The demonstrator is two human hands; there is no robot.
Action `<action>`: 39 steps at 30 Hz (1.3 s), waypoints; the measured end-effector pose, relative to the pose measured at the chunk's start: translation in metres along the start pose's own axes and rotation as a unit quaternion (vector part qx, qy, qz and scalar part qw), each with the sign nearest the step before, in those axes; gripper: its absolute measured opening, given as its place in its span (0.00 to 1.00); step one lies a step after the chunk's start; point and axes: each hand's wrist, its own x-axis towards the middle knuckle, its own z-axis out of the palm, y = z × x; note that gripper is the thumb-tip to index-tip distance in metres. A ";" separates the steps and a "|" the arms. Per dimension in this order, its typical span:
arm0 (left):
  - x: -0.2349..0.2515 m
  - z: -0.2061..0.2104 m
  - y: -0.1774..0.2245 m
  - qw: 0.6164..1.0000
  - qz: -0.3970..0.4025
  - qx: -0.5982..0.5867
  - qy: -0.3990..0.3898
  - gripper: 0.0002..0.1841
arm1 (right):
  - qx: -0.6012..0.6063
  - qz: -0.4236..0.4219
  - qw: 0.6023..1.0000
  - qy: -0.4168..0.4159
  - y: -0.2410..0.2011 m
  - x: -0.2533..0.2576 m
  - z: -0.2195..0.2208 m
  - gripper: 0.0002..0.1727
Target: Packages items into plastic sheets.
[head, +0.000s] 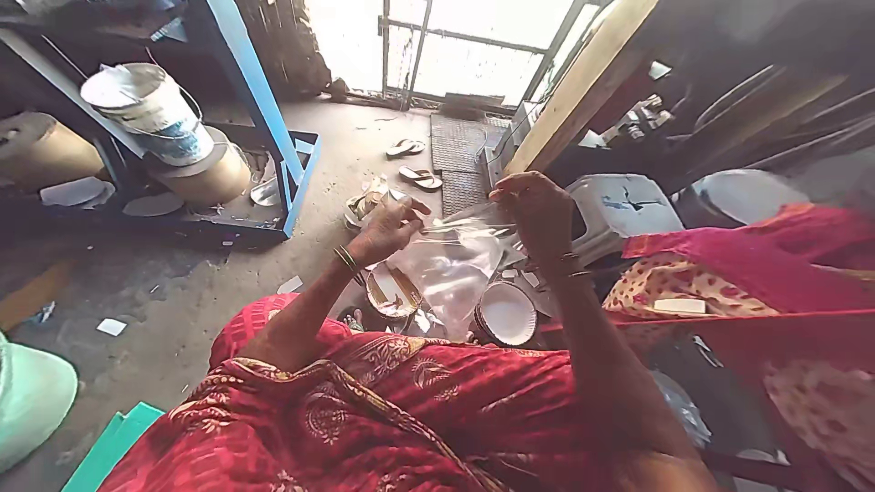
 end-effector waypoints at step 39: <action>-0.046 0.003 0.081 0.963 0.215 -0.028 0.160 0.11 | 0.097 -0.162 0.982 0.013 -0.087 -0.016 -0.039 0.04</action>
